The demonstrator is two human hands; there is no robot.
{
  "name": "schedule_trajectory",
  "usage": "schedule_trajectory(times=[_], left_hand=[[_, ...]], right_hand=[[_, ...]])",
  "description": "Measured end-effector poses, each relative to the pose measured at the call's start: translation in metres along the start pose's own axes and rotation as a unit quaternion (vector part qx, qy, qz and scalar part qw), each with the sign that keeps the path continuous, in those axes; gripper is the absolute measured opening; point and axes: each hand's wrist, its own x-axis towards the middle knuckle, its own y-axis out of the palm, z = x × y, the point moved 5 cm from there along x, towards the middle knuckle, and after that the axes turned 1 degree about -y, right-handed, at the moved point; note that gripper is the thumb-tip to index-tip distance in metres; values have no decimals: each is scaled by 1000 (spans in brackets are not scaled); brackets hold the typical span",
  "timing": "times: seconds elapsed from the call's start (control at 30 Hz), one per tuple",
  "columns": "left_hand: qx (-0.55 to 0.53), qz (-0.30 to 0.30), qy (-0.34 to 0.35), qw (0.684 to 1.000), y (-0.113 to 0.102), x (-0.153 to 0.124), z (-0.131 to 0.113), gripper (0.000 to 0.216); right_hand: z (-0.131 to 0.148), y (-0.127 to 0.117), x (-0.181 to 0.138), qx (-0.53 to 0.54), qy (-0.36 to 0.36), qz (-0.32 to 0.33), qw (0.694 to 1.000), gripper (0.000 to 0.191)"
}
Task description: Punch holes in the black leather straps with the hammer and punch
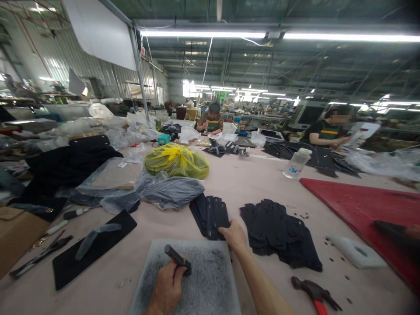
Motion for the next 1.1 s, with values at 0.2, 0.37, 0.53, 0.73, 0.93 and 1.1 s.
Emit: schedule_trajectory(times=[0.2,0.37,0.53,0.73,0.93,1.1], left_hand=[[-6,18,-23,1000,-1,2,-1,26],[-15,43,-46,998,-2,2,-5,24],[-22,53,-47,997,-2,2,-8,24],[-23,65,-33,997,-2,1,-11,25],[-13,75,-39,996,-1,1,-8,23],[-3,88,-36,995,0,-1,-9,26]], right_hand=[[-11,-26,-18,186,-2,-2,983,25],[-22,-12,-116,287,-5,32,957,58],[-46,48,-220,244,-42,71,966,58],[-59,66,-255,41,-78,104,991,58],[-28,12,-230,-162,-145,99,971,55],[-18,13,-219,-93,-117,141,979,56]])
